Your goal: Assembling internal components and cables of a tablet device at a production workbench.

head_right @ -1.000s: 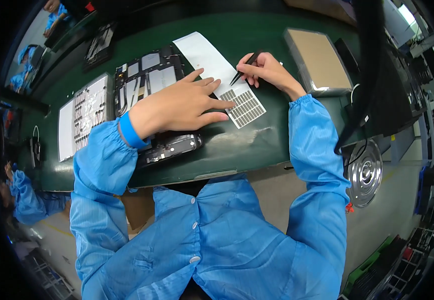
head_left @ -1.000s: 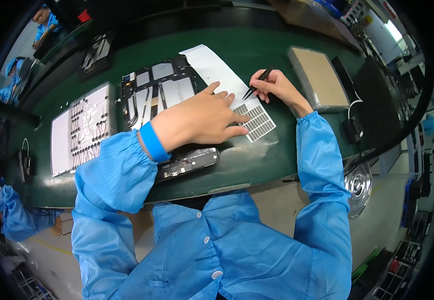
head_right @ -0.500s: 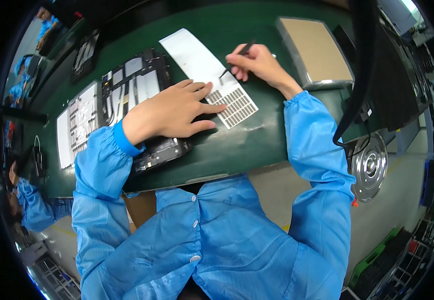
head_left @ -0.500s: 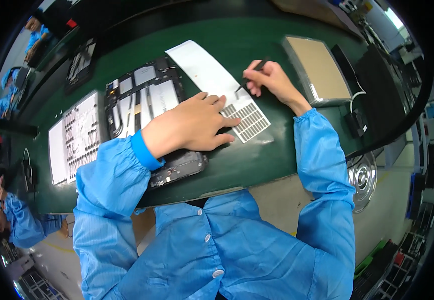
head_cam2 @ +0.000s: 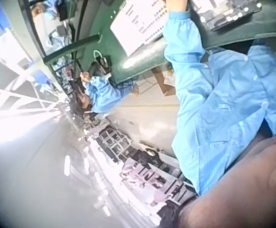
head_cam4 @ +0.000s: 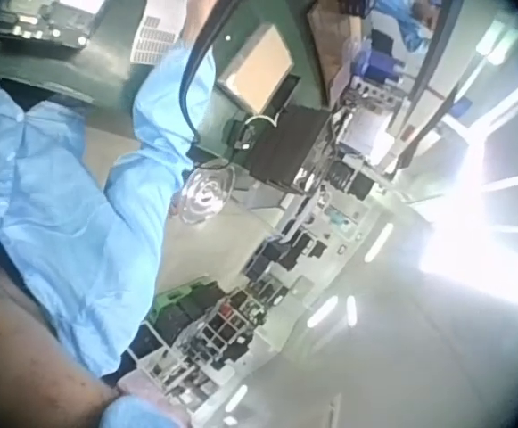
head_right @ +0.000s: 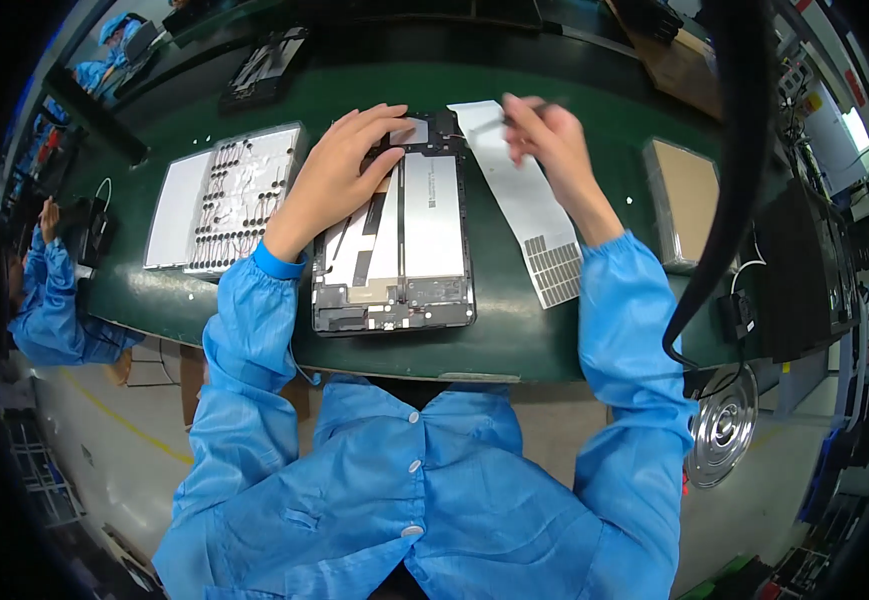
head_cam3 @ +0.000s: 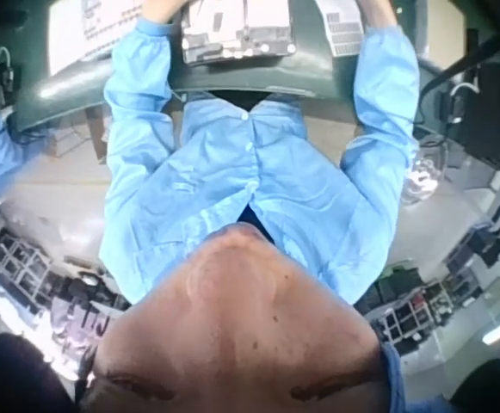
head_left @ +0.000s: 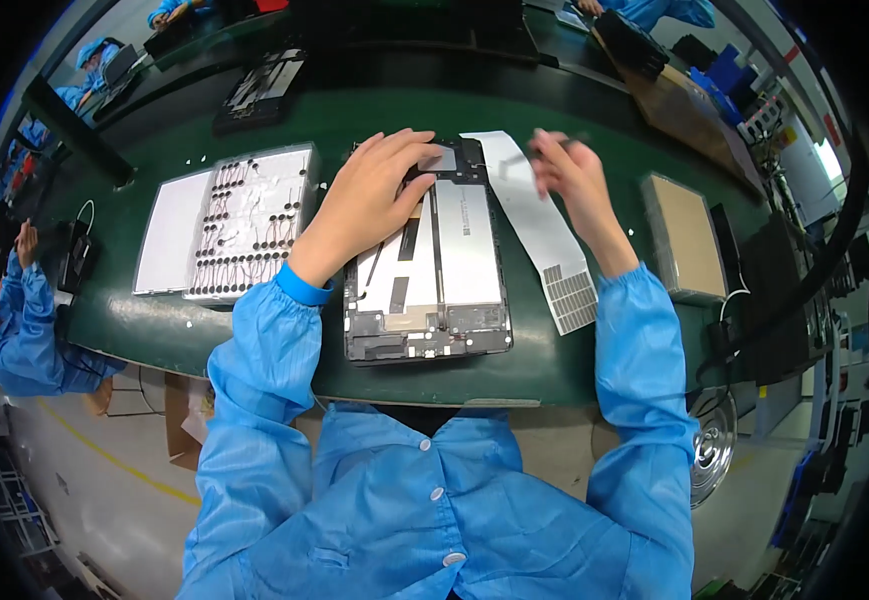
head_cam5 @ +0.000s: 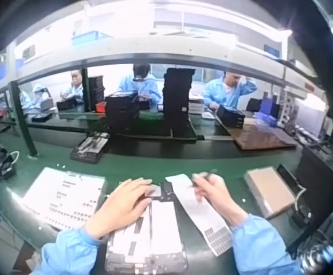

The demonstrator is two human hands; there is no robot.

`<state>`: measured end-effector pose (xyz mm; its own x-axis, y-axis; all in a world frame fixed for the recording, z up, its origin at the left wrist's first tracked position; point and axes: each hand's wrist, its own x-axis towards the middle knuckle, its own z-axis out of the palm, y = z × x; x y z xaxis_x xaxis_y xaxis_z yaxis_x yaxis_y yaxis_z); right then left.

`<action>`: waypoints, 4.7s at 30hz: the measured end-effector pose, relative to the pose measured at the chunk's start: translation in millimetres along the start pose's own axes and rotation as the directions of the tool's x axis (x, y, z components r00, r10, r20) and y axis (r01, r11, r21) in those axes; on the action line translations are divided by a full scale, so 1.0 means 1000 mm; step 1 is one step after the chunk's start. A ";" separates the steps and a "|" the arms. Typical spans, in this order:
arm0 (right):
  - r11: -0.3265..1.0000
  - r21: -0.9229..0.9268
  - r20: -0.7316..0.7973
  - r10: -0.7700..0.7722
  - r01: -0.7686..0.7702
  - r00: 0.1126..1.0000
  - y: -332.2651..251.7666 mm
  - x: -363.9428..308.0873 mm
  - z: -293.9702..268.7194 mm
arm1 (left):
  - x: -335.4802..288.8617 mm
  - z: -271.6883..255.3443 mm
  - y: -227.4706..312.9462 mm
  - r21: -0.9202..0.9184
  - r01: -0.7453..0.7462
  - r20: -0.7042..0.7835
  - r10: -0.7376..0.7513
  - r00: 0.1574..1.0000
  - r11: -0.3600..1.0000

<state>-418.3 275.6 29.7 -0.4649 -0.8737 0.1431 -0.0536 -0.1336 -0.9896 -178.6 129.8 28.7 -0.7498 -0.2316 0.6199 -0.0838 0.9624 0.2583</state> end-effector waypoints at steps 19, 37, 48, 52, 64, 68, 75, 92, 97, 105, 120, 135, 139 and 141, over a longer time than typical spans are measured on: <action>0.992 -0.101 0.066 -0.069 0.075 0.995 0.020 0.055 0.037 | 0.008 0.004 0.005 -0.061 0.039 0.036 -0.037 0.999 0.997; 0.875 -0.305 0.198 -0.328 0.376 0.924 -0.048 0.046 0.099 | -0.016 -0.063 -0.026 -0.241 0.012 -0.106 -0.039 0.994 0.970; 0.258 -0.389 0.865 -0.228 0.885 0.446 -0.010 0.066 0.267 | -0.118 -0.132 -0.179 0.082 0.761 -0.435 -0.664 0.608 0.644; -0.018 -0.202 0.955 -0.226 0.979 0.193 0.004 0.076 0.279 | -0.117 -0.131 -0.183 0.094 0.718 -0.491 -0.596 0.636 0.689; 0.988 -0.062 0.519 -0.091 0.143 0.850 0.011 0.096 0.272 | -0.102 -0.121 -0.141 -0.326 0.401 -0.169 -0.470 0.866 0.856; 0.996 0.051 0.501 -0.085 0.069 0.861 0.015 0.092 0.274 | -0.096 -0.121 -0.125 -0.384 0.441 -0.064 -0.500 0.864 0.811; 0.989 0.052 0.458 -0.149 0.140 0.876 0.021 0.098 0.274 | -0.095 -0.116 -0.125 -0.351 0.515 -0.049 -0.564 0.824 0.782; 0.994 0.016 0.478 -0.100 0.105 0.873 0.015 0.098 0.271 | -0.095 -0.111 -0.119 -0.243 0.511 -0.043 -0.535 0.844 0.825; 0.999 0.045 0.474 0.000 -0.024 0.881 0.009 0.098 0.268 | -0.093 -0.115 -0.117 -0.207 0.572 -0.006 -0.586 0.810 0.794; 0.992 0.123 0.455 -0.058 0.002 0.889 0.012 0.104 0.264 | -0.103 -0.125 -0.126 -0.186 0.497 -0.018 -0.509 0.861 0.847; 0.921 0.193 0.318 -0.385 0.339 0.866 -0.063 0.066 0.186 | -0.003 -0.123 -0.037 -0.296 0.257 -0.383 -0.361 0.851 0.920; 0.982 0.071 0.157 -0.187 0.178 0.970 -0.039 0.030 0.037 | 0.065 -0.019 0.013 -0.334 0.164 -0.170 -0.231 0.958 0.928; 0.990 0.002 0.046 -0.139 0.140 0.989 -0.006 0.054 0.002 | 0.063 -0.013 -0.002 -0.291 0.241 -0.074 -0.273 0.959 0.926; 0.990 -0.028 -0.029 -0.139 0.138 0.990 0.010 0.063 -0.017 | 0.068 -0.009 -0.007 -0.270 0.258 -0.021 -0.273 0.962 0.928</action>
<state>-463.5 227.2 28.5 -0.4786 -0.8326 0.2786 -0.1418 -0.2399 -0.9604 -223.1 106.1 75.8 -0.6845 -0.4889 0.5408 -0.0937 0.7947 0.5998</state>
